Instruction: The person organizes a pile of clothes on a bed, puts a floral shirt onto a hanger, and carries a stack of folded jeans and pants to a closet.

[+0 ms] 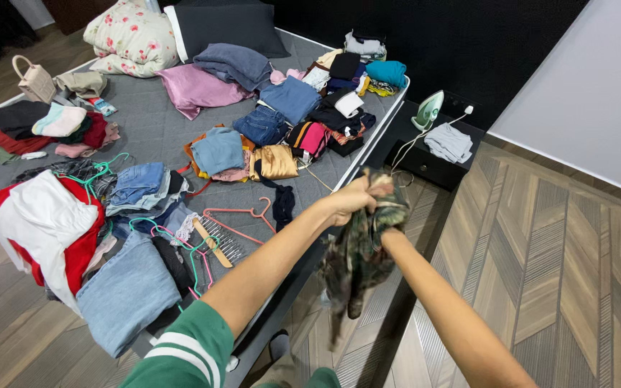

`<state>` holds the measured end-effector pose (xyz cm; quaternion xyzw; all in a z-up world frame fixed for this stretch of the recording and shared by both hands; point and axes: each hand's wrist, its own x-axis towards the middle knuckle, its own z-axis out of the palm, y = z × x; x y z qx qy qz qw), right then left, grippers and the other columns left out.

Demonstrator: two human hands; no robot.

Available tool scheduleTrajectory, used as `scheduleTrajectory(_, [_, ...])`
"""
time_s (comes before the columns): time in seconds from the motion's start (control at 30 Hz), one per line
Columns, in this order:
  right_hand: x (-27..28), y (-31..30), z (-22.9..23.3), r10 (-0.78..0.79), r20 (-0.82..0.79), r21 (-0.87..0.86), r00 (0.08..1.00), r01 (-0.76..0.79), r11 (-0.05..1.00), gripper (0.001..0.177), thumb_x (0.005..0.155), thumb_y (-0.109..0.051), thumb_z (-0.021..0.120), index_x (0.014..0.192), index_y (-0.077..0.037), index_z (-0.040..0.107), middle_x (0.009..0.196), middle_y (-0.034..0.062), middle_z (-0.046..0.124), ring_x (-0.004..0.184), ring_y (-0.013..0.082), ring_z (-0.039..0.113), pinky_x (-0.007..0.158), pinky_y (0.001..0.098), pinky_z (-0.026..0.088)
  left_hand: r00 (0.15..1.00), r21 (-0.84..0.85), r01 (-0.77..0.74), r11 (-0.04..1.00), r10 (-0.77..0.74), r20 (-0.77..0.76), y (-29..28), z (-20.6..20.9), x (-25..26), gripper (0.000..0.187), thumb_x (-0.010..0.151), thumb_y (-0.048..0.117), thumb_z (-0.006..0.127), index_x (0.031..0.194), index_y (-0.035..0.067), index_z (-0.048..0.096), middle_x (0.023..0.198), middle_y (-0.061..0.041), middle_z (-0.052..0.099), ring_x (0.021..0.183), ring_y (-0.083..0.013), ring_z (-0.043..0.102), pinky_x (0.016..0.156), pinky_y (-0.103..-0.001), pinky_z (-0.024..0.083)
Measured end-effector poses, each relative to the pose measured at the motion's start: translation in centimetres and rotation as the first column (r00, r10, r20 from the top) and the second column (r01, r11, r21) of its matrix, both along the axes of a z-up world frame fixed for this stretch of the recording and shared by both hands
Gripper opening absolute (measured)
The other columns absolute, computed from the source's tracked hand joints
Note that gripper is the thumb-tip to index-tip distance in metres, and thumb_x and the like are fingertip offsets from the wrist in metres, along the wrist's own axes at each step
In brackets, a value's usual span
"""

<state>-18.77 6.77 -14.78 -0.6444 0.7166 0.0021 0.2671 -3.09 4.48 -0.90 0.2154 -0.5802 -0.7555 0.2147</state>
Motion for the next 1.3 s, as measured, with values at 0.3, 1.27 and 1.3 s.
scheduleTrajectory(0.3, [-2.4,4.8,-7.0,-0.245,0.650,0.361,0.720,-0.008,0.933,0.043,0.101,-0.031,0.048,0.139,-0.012,0.054,0.123,0.0075,0.060,0.109,0.0197,0.058,0.086,0.0343,0.050,0.971,0.170,-0.228,0.959,0.209,0.120,0.2,-3.8,1.8,0.046,0.081,-0.010,0.055,0.125,0.001,0.062,0.112,-0.012,0.063,0.107,-0.0265,0.060,0.091,-0.039,0.050])
scheduleTrajectory(1.27, [0.2,9.6,-9.9,0.082,0.175,0.033,0.981,-0.089,0.996,0.036,0.080,-0.015,0.067,0.115,-0.011,0.074,0.115,0.0145,0.067,0.102,0.0311,0.066,0.085,0.0443,0.052,0.844,-0.224,-0.248,0.943,0.323,0.428,5.0,-16.7,3.7,0.036,0.091,0.008,0.059,0.125,0.010,0.070,0.106,-0.011,0.074,0.096,-0.0222,0.071,0.083,-0.036,0.055])
scheduleTrajectory(1.3, [0.3,10.2,-5.9,0.087,0.268,0.138,0.960,-0.127,0.982,0.033,0.080,-0.014,0.068,0.113,-0.010,0.074,0.115,0.0133,0.068,0.102,0.0296,0.067,0.086,0.0436,0.052,0.855,-0.094,-0.351,0.932,0.360,0.374,4.6,-19.4,5.6,0.032,0.093,0.009,0.058,0.122,0.011,0.071,0.103,-0.008,0.075,0.095,-0.0211,0.071,0.082,-0.036,0.056])
